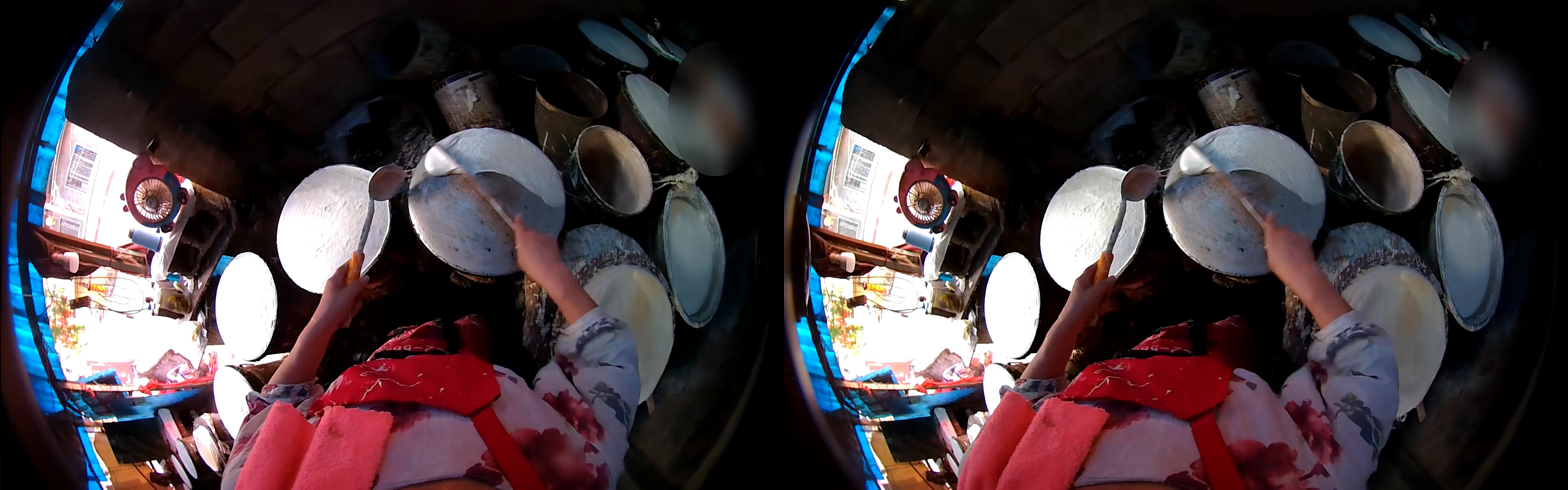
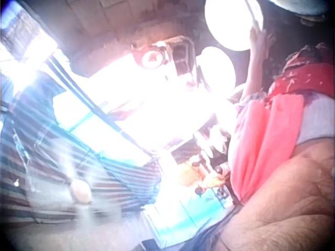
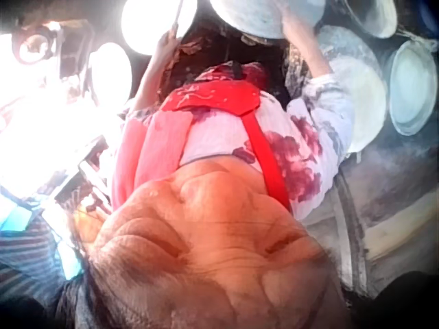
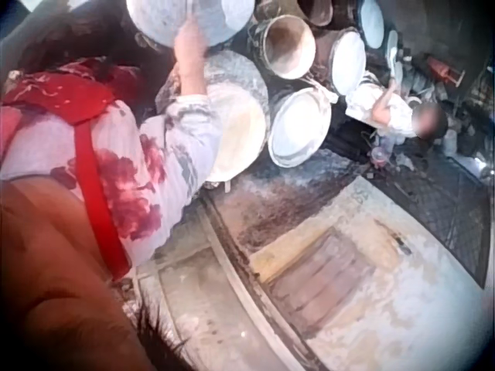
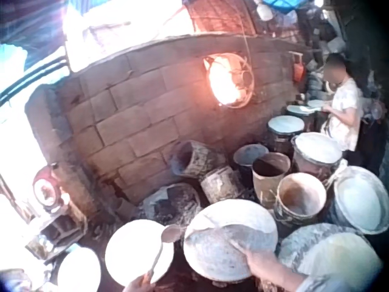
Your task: The person scoops a white liquid batter from a large basin and pours it onto hot, circular metal pans. Using a wooden stick, they spread the batter into thin, round layers. The person then uses a ladle to lift and flip the cooking layers, checking their progress before moving them to a stack.
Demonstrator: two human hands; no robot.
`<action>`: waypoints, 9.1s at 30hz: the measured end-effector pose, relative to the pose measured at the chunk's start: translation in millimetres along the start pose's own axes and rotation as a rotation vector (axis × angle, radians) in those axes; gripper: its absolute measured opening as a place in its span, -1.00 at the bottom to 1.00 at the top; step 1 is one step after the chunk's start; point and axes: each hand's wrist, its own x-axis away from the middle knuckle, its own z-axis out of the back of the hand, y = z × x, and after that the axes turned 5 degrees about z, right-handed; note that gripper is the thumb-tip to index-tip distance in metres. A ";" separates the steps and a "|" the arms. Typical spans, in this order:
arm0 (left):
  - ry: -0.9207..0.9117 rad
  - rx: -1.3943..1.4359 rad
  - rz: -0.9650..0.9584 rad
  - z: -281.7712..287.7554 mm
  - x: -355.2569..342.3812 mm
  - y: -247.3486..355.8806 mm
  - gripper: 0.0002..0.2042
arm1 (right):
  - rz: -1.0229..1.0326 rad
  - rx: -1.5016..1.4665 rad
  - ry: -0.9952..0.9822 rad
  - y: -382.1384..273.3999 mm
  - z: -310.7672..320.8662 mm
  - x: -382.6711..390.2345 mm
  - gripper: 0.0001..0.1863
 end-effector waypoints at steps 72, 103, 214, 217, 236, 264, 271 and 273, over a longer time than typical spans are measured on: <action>-0.160 -0.914 -0.634 15.4 46.5 -68.5 -0.39 | -0.505 -0.909 0.271 -109.3 -87.3 200.1 -0.77; -0.374 0.176 -0.148 81.3 67.7 -104.0 -0.67 | -0.423 -0.583 0.257 -240.0 -123.6 158.5 -0.81; -0.429 0.073 0.008 5.0 42.7 -31.3 -0.78 | -0.357 -0.267 0.430 102.4 -138.5 140.8 -0.63; -0.310 0.302 0.052 28.7 52.5 -45.3 -0.76 | -0.470 -0.215 0.075 2.5 -109.8 130.1 -0.61; -0.427 0.119 -0.081 21.0 19.4 -15.7 -0.72 | -0.557 -0.480 0.376 -192.8 -99.7 53.7 -0.74; -0.310 0.096 0.016 -21.0 20.3 -12.3 -0.67 | -0.316 -0.632 0.208 -142.3 -110.6 92.3 -0.83; -0.559 0.731 0.068 -14.7 63.5 -24.3 -0.66 | -0.193 -0.889 0.376 -183.5 -100.1 83.2 -0.82; -0.509 0.786 0.023 -7.9 76.0 -29.2 -0.66 | -0.110 -0.860 0.465 -184.2 -73.0 81.0 -0.83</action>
